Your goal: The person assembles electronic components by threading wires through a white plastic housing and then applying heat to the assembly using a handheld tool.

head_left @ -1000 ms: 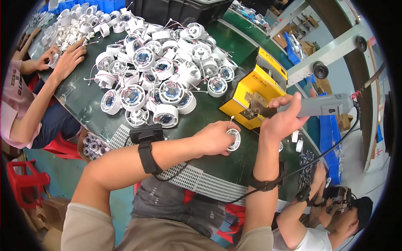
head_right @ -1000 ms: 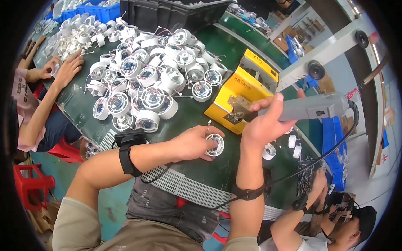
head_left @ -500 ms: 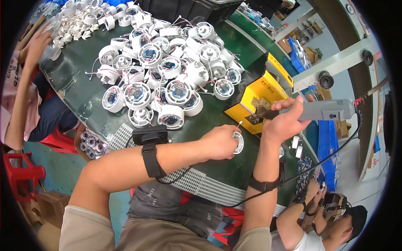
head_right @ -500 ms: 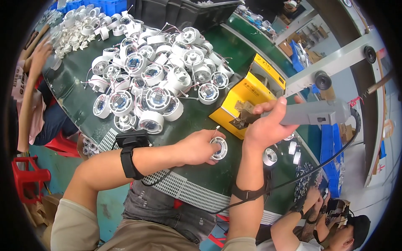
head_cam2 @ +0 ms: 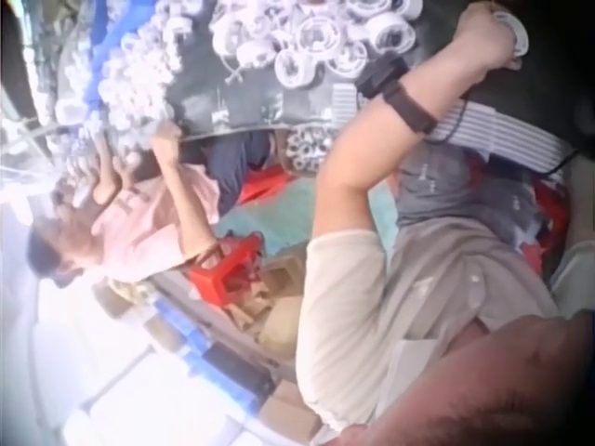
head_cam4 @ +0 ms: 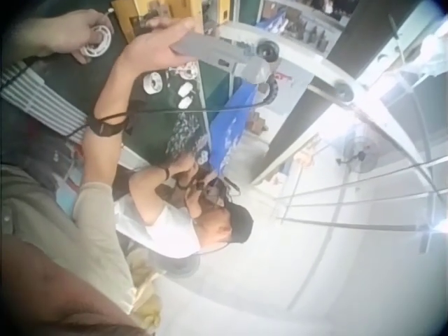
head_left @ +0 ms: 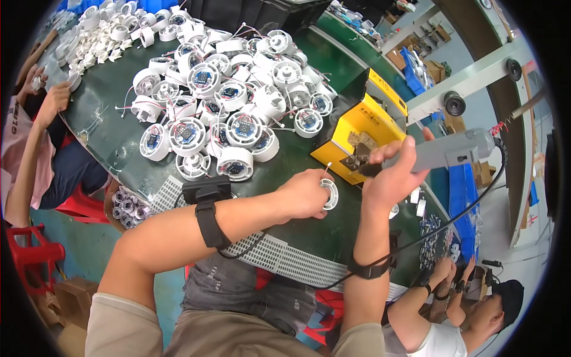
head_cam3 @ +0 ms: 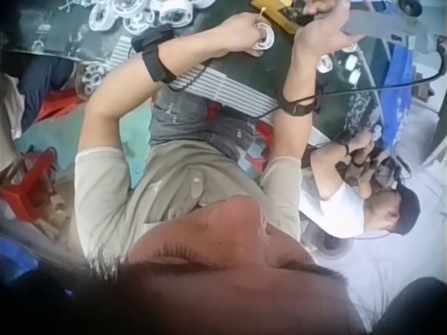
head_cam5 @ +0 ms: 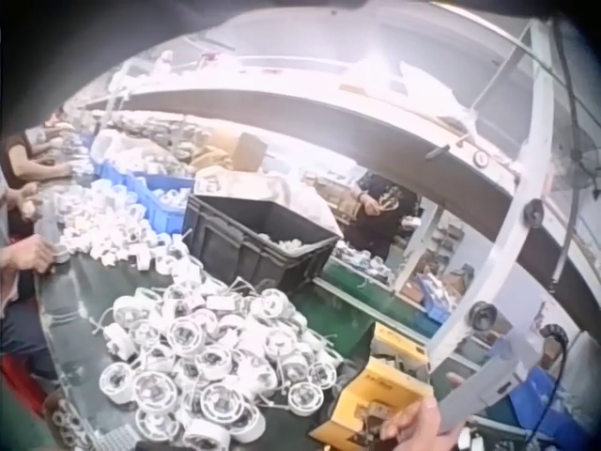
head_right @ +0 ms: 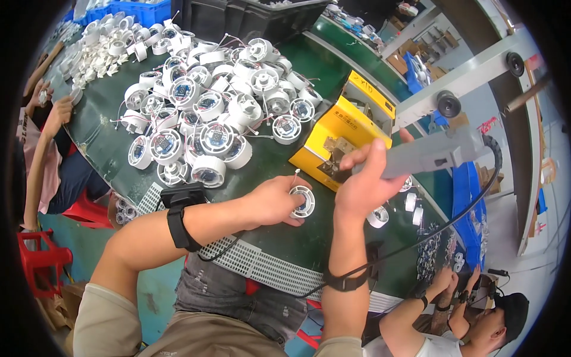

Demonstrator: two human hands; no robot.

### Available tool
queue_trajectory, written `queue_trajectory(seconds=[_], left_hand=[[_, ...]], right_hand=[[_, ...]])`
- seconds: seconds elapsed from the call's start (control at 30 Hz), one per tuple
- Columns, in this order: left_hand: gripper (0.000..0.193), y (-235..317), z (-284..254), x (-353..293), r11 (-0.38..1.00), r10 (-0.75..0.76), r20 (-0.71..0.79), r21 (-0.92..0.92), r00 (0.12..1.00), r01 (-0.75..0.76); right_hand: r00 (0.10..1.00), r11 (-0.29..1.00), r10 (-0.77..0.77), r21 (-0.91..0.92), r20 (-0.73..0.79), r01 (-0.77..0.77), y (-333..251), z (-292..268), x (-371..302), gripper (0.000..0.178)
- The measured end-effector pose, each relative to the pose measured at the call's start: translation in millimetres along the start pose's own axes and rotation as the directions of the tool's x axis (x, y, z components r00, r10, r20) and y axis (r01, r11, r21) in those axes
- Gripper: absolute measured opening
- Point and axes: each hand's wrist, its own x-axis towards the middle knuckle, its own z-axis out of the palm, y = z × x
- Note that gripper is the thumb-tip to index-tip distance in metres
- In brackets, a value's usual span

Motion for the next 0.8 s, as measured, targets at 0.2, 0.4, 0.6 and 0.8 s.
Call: queue_trajectory(seconds=[0.2,0.4,0.6,0.8], left_hand=[[0.031,0,-1,-1,1.000,-0.011,-0.012,-0.011,1.000,0.010],[0.029,0,0,0,1.000,-0.002,-0.004,-0.012,1.000,0.002],[0.029,1,-4,-1,1.000,-0.001,0.006,-0.009,1.000,0.001],[0.030,2,4,2,0.999,0.027,0.027,0.023,0.999,-0.027]], right_hand=[[0.992,0.988,0.112,0.106,0.051,-0.117,-15,-8,-45,0.046],[0.990,0.979,0.140,0.143,0.029,-0.143,-14,-7,-50,0.043],[0.981,0.974,0.173,0.133,0.089,-0.184,-4,-6,-52,0.038],[0.977,0.974,0.102,0.182,0.188,-0.137,1,-16,-53,0.037]])
